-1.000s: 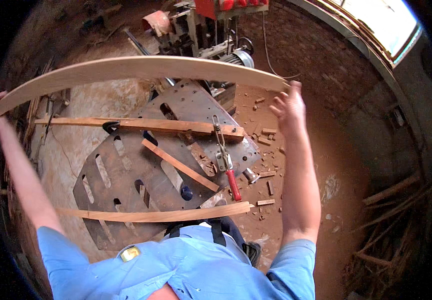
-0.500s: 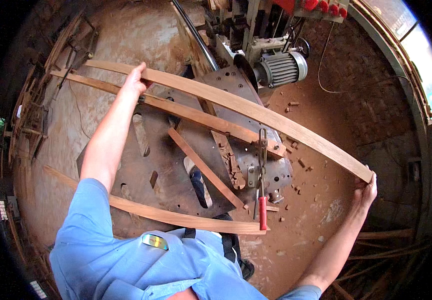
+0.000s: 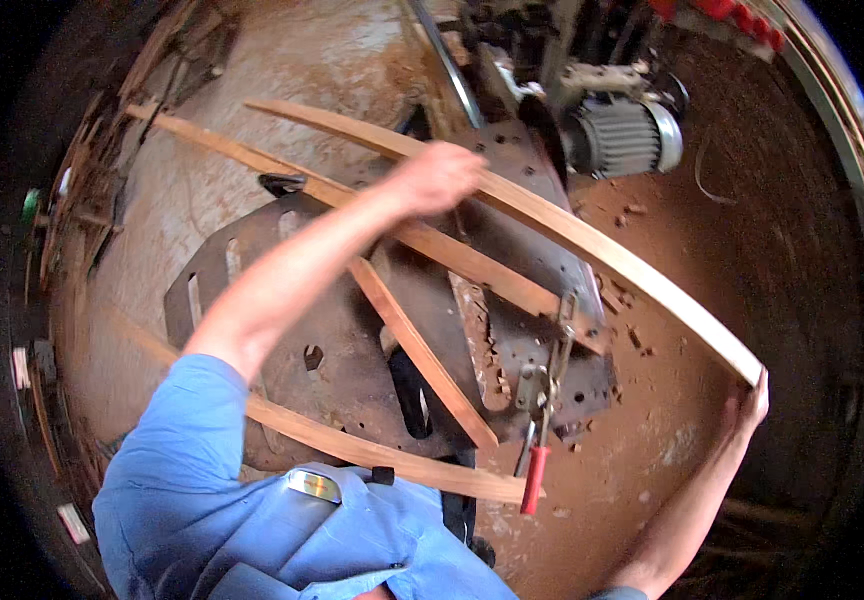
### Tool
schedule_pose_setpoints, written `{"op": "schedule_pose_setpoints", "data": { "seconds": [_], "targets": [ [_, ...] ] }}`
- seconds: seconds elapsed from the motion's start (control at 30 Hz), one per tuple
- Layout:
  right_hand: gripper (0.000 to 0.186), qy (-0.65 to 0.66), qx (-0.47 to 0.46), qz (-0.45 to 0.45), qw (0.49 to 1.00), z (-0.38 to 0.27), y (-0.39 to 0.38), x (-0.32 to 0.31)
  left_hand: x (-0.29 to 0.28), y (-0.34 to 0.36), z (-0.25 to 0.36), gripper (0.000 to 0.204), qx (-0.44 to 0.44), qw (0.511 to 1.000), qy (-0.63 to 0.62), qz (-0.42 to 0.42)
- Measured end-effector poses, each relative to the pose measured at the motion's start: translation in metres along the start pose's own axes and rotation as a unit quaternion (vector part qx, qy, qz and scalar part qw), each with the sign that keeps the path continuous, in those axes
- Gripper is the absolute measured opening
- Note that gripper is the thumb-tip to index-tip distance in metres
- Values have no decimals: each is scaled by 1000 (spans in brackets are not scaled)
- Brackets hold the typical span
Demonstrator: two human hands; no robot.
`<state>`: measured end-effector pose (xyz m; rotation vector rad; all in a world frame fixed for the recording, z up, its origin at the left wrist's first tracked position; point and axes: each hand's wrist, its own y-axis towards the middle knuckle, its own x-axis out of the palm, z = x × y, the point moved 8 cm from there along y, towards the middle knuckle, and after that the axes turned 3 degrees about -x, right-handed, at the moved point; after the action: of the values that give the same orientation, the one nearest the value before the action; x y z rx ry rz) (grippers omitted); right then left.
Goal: The person repeatedly positions long wooden planks on a band saw table, secures them with a clamp, and cuts them to length. After each cut, the person removes the finished piece and places it with other cut planks nearby.
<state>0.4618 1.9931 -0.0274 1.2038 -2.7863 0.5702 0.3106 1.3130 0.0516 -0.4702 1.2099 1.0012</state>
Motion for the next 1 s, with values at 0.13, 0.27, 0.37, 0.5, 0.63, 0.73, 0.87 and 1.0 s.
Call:
{"op": "schedule_pose_setpoints", "data": {
  "seconds": [0.13, 0.27, 0.37, 0.5, 0.63, 0.73, 0.87, 1.0],
  "targets": [
    [39, 50, 73, -37, 995, 54, 10, -8, 16, 5, 29, 25, -18, 994, 110, -2],
    [39, -4, 83, 12, 996, 98, 2, -27, 16, 10, 24, 36, -41, 997, 66, -13],
    [47, -90, 148, 65, 983, 123, -18, -34, 21, 7, 11, 42, -98, 993, 54, -44],
    [42, -262, 78, -36, 961, 105, -37, 6, 24, -20, -8, 46, -132, 986, 61, -75],
    [39, -294, 55, -24, 954, 102, -71, 37, 16, -49, -33, 46, -178, 978, 63, -87],
    [40, -323, 57, -42, 944, 106, -90, 62, 2, -60, -47, 45, -186, 977, 85, -60],
    [41, -331, 50, -123, 934, 113, -110, 99, -16, -71, -76, 44, -224, 962, 124, -92],
    [39, -315, 76, -199, 925, 127, -125, 132, -26, -78, -87, 45, -228, 959, 113, -126]
  ]
}}
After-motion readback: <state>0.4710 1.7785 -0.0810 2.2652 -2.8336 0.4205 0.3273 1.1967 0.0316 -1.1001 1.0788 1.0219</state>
